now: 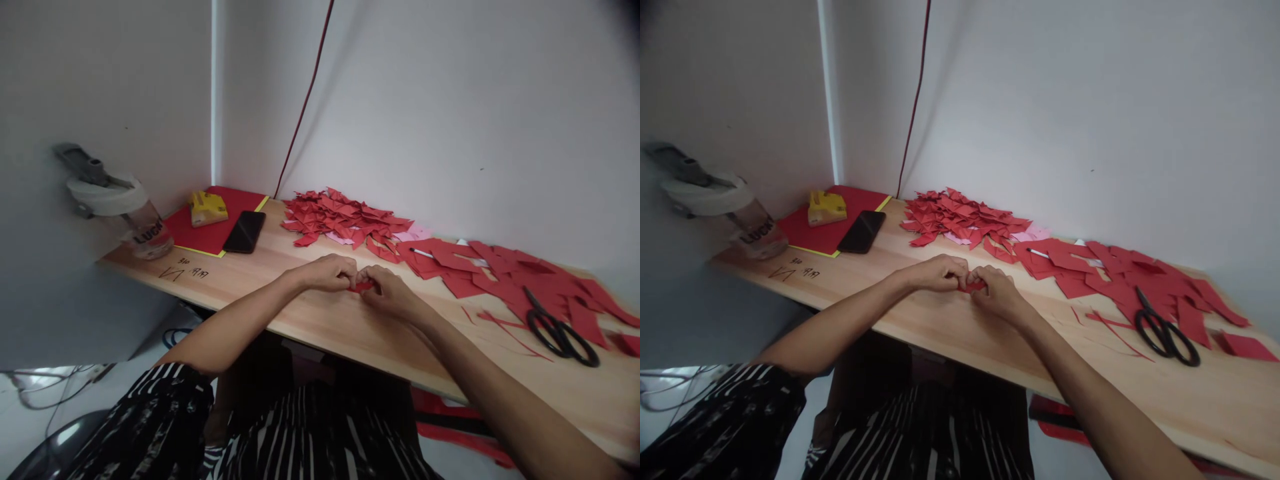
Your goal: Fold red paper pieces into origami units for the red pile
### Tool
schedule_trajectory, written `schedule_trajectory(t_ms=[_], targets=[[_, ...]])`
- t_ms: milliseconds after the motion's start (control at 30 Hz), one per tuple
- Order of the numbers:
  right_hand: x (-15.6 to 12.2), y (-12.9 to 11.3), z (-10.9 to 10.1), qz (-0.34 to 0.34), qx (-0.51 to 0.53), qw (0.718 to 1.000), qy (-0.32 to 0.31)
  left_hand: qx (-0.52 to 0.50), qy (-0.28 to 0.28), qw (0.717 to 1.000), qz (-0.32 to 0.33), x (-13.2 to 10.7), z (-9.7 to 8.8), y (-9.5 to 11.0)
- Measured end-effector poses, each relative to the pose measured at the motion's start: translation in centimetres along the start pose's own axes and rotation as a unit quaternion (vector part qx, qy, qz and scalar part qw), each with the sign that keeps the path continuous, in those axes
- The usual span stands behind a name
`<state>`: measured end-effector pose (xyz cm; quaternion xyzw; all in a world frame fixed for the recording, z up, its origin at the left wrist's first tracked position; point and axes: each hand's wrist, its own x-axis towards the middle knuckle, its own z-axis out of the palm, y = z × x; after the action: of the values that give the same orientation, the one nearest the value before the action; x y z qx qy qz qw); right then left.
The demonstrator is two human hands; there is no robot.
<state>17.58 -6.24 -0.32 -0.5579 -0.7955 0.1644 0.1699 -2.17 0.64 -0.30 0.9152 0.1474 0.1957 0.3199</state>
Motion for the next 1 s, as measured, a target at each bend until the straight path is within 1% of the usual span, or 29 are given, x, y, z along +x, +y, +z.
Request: schedule_trajectory(t_ms=[100,200,333,400,567,767,900,1000], targets=[[-0.1,-0.1,0.1,0.002,0.006,1.0,0.009,0.024,0.005,1.0,-0.015,0.0,0.1,0.3],[-0.1,0.0,0.2,-0.008,0.014,1.0,0.015,0.058,0.015,0.997,-0.048,0.1,0.4,0.8],[0.0,0.2,0.3,-0.008,0.011,1.0,0.016,0.101,0.044,0.989,-0.094,0.4,1.5,1.1],[-0.1,0.2,0.4,-0.007,0.009,1.0,0.017,0.121,0.06,0.985,-0.108,0.5,2.1,1.1],[-0.1,0.1,0.4,-0.005,-0.01,1.0,0.011,0.113,0.089,0.982,-0.124,0.2,3.0,1.1],[-0.1,-0.2,0.5,0.007,-0.013,1.0,0.02,0.089,0.098,0.984,-0.118,-0.3,2.8,1.6],[-0.2,0.0,0.7,0.003,-0.005,1.0,0.028,0.105,0.101,0.982,-0.123,-0.9,2.9,1.8],[-0.2,0.2,0.8,-0.003,0.001,1.0,0.031,0.118,0.109,0.981,-0.104,-1.4,3.0,1.6]])
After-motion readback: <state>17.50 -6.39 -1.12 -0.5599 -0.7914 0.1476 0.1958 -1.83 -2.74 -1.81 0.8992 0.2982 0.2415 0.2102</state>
